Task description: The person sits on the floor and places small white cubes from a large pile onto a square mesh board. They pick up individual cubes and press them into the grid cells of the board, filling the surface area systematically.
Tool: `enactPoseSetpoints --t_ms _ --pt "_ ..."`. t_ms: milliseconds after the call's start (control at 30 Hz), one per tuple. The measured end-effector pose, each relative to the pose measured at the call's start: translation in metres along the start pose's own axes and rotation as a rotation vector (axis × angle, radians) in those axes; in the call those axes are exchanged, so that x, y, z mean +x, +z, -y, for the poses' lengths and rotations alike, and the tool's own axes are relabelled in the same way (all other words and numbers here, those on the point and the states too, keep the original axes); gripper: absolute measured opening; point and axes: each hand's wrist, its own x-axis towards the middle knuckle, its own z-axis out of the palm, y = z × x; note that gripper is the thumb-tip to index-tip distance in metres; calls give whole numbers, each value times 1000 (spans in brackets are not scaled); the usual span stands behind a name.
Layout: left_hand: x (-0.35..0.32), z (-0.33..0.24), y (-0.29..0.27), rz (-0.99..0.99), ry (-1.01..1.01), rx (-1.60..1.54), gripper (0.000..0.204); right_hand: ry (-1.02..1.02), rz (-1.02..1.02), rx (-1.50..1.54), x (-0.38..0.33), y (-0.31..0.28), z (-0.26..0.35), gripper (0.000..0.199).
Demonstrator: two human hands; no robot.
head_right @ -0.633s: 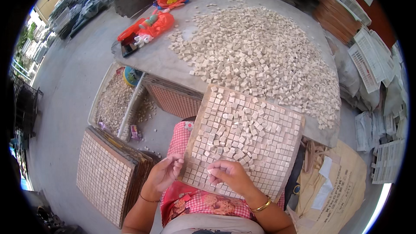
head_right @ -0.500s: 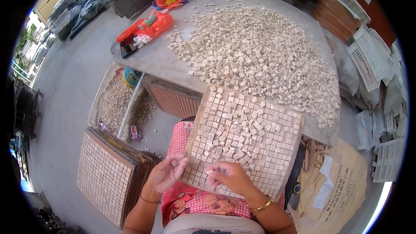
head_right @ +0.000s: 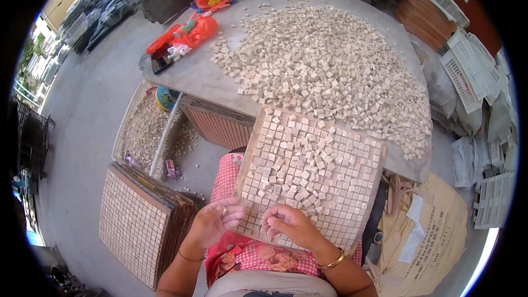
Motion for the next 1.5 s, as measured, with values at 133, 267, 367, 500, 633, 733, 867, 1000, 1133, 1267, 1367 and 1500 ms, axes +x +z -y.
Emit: enactPoseSetpoints --t_ms 133,267,367,500,633,733,867,1000,1133,1267,1367,1500 --pt "-1 7 -5 -44 89 146 37 -35 -16 -30 0 -2 -5 16" --pt "-2 2 -13 -149 158 234 25 -8 -94 -141 -1 -7 -3 15" --pt "6 -5 -13 -236 217 372 16 -63 -170 -362 1 -2 -4 14" --pt "25 -5 -8 -253 258 579 10 -311 -189 -806 14 8 1 15" --pt "35 3 -7 -324 318 781 10 -564 -258 -1139 44 22 -3 11" --pt "37 5 6 -424 406 1044 14 -538 -251 -1310 56 25 -7 8" --pt "40 12 13 -422 445 1132 17 -519 -243 -1346 60 28 -13 9" --pt "43 15 13 -419 552 1257 21 -498 -242 -1294 62 35 -3 9" --pt "43 16 11 -422 618 1351 23 -498 -230 -1259 63 37 -7 10" --pt "48 17 18 -412 696 1411 20 -513 -220 -1202 62 30 -11 13" --pt "50 24 20 -384 660 1371 18 -375 -243 -901 52 21 -2 16" --pt "51 31 22 -372 617 1321 14 -129 -30 91 4 -28 27 15"
